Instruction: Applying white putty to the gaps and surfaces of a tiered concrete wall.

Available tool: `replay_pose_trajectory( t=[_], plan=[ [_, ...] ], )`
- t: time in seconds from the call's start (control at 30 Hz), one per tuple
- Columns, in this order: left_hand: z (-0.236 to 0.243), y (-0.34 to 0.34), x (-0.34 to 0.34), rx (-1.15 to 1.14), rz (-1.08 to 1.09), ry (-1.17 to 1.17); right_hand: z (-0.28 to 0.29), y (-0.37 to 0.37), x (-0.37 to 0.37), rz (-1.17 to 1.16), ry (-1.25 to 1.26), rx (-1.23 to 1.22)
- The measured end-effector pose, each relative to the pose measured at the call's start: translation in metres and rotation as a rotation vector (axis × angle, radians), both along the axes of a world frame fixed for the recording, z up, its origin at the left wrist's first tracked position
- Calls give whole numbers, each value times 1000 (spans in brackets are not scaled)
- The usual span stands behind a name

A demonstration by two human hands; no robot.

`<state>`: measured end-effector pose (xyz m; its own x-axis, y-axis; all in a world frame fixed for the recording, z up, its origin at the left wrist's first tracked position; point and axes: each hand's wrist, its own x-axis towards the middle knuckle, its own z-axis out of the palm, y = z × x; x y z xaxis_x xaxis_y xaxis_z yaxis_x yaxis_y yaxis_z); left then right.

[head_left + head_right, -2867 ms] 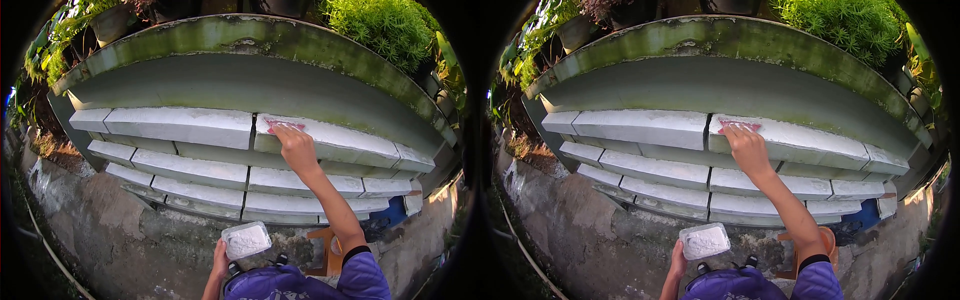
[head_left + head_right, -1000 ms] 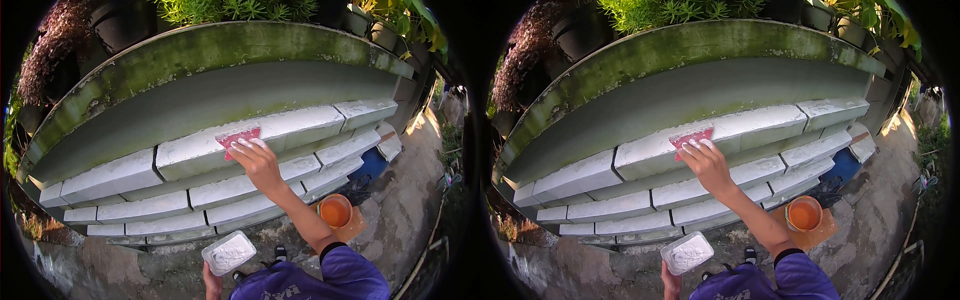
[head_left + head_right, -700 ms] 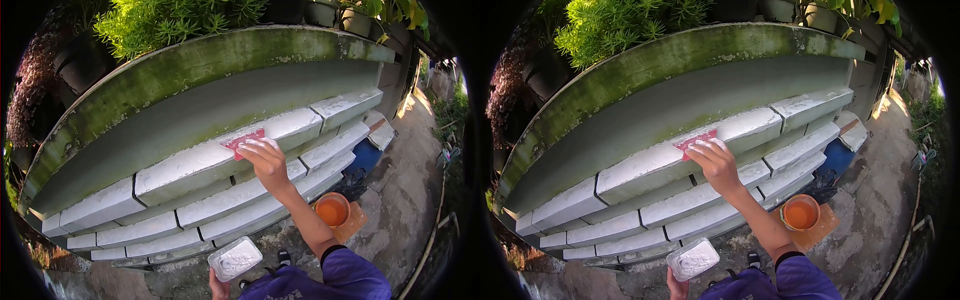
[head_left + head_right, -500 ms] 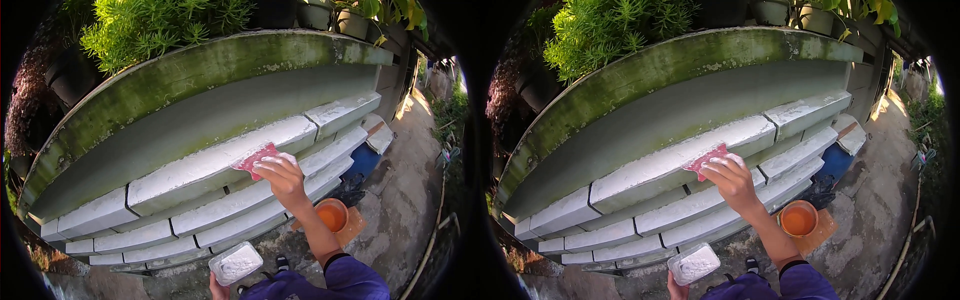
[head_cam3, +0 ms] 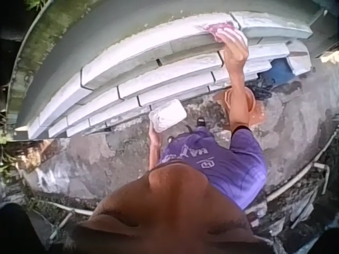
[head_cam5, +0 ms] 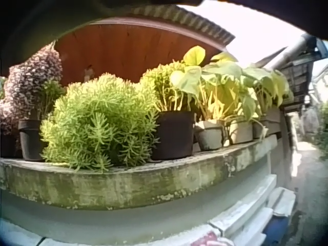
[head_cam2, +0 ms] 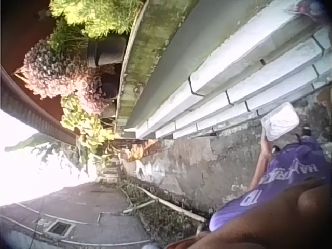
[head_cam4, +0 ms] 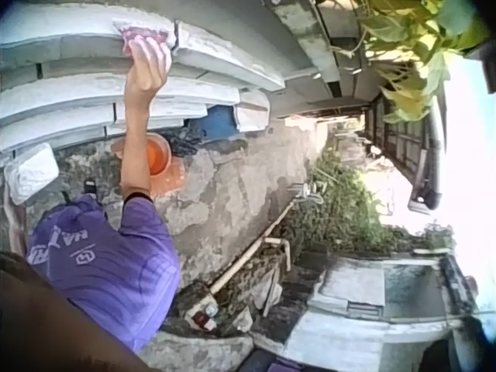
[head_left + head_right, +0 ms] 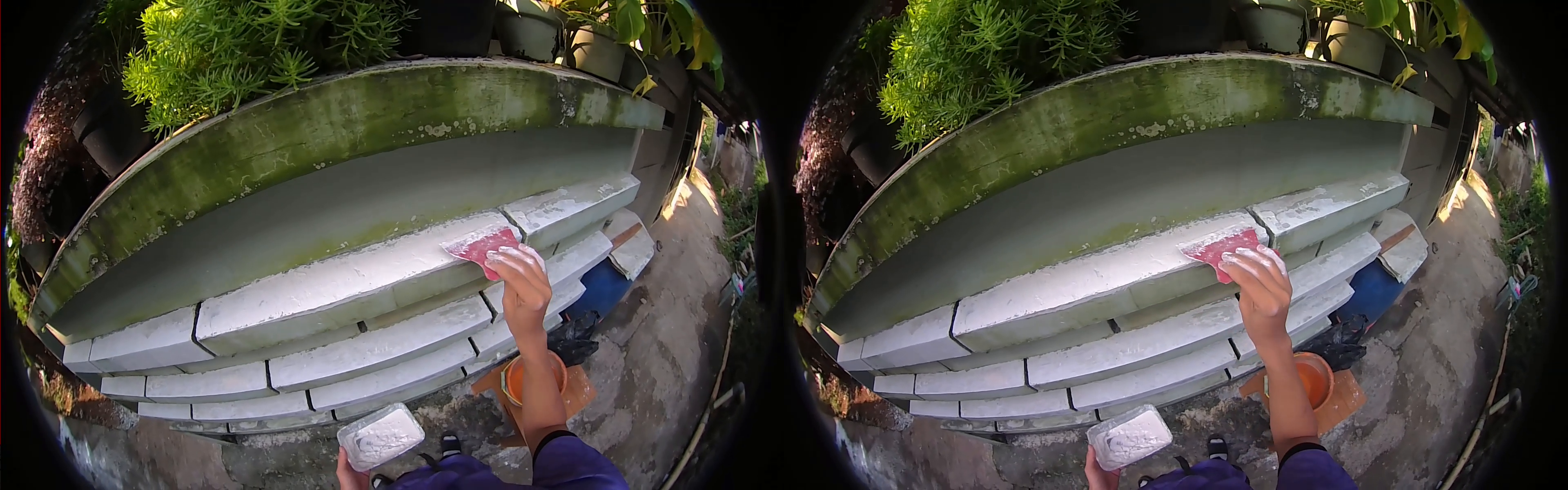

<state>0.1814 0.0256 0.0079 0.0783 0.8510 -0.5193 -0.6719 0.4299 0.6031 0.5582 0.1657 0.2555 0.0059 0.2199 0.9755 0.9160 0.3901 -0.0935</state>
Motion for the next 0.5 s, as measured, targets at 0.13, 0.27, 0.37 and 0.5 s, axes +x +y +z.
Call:
replay_pose_trajectory(
  t=[0.13, 0.27, 0.37, 0.5],
  plan=[
    [34, 0, 24, -119, 41, 63, 11, 35, 9, -69, -82, -85],
    [37, 0, 29, -134, -9, 83, 11, 37, 24, -23, -74, -205],
    [12, -3, 22, -67, -15, 42, 12, 19, 27, 2, -56, -193],
    [-11, 2, 18, -76, -48, 41, 20, 21, 32, -4, -22, -94]
  ],
)
